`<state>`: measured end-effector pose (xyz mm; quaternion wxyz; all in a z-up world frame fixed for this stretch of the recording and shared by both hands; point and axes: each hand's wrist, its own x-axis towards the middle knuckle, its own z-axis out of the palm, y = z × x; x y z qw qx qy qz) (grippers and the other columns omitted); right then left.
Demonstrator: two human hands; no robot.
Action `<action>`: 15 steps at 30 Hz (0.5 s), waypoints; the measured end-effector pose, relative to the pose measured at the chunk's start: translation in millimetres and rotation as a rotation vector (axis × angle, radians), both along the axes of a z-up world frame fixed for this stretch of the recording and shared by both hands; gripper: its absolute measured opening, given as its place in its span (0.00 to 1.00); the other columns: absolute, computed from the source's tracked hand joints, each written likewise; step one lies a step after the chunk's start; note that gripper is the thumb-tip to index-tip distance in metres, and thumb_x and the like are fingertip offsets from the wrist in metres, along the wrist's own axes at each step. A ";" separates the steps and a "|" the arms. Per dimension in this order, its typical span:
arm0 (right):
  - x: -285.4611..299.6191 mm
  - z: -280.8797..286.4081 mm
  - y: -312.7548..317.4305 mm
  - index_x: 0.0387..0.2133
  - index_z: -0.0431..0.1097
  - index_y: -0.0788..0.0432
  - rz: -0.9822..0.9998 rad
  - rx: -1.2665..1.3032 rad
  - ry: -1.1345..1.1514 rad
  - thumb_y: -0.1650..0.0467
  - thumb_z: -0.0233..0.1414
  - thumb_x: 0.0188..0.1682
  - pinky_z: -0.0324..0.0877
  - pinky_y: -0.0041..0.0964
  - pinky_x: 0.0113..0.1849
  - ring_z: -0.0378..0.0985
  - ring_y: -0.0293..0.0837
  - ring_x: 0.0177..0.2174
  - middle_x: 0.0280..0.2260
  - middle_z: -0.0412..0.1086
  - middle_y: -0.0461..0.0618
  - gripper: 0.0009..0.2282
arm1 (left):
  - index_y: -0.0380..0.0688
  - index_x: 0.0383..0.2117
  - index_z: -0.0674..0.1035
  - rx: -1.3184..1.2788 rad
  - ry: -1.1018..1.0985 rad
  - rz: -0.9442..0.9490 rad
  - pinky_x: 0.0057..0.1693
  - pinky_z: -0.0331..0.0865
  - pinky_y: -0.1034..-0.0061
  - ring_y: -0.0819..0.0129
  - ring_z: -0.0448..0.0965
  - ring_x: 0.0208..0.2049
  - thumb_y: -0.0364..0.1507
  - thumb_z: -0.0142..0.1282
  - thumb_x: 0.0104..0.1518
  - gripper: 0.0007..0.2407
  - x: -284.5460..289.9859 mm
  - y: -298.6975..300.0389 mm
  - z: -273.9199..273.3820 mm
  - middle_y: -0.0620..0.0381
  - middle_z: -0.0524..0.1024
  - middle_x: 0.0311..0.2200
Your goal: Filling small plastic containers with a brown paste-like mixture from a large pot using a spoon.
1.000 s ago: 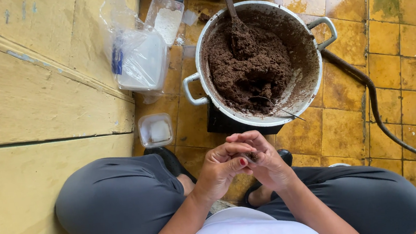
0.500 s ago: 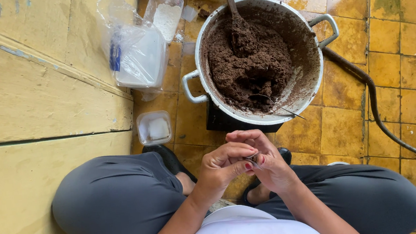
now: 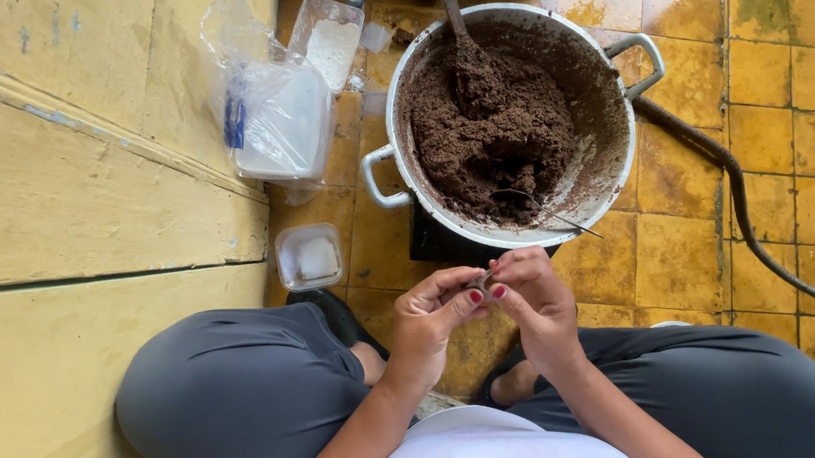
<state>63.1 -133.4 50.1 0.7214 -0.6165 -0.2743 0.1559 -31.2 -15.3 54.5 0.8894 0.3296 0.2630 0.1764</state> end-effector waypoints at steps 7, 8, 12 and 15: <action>-5.2 7.3 4.4 0.44 0.74 0.69 0.059 -0.094 -0.232 0.75 0.56 0.51 0.66 0.42 0.52 0.68 0.49 0.50 0.42 0.66 0.55 0.09 | 0.30 0.45 0.83 0.002 0.065 0.016 0.42 0.84 0.74 0.61 0.87 0.35 0.19 0.62 0.57 0.11 2.5 4.0 20.4 0.44 0.84 0.37; -6.7 9.2 5.6 0.42 0.74 0.68 0.018 -0.110 -0.225 0.77 0.57 0.50 0.68 0.41 0.50 0.70 0.49 0.48 0.41 0.67 0.54 0.08 | 0.30 0.46 0.83 -0.001 0.056 0.011 0.44 0.85 0.68 0.59 0.87 0.37 0.20 0.61 0.58 0.11 2.0 4.2 22.4 0.42 0.84 0.39; -3.8 8.3 6.2 0.36 0.74 0.71 -0.035 -0.061 -0.071 0.80 0.56 0.50 0.71 0.43 0.47 0.71 0.45 0.40 0.35 0.66 0.56 0.03 | 0.34 0.48 0.84 0.003 0.066 -0.007 0.45 0.83 0.64 0.60 0.86 0.41 0.28 0.58 0.62 0.13 0.6 3.5 29.8 0.44 0.85 0.43; 2.3 -19.9 -4.3 0.35 0.72 0.71 0.026 0.047 0.191 0.79 0.54 0.52 0.68 0.40 0.45 0.70 0.44 0.41 0.35 0.65 0.55 0.02 | 0.35 0.48 0.84 0.006 0.098 -0.027 0.44 0.83 0.70 0.65 0.85 0.40 0.29 0.58 0.62 0.12 -0.4 3.0 14.0 0.46 0.85 0.42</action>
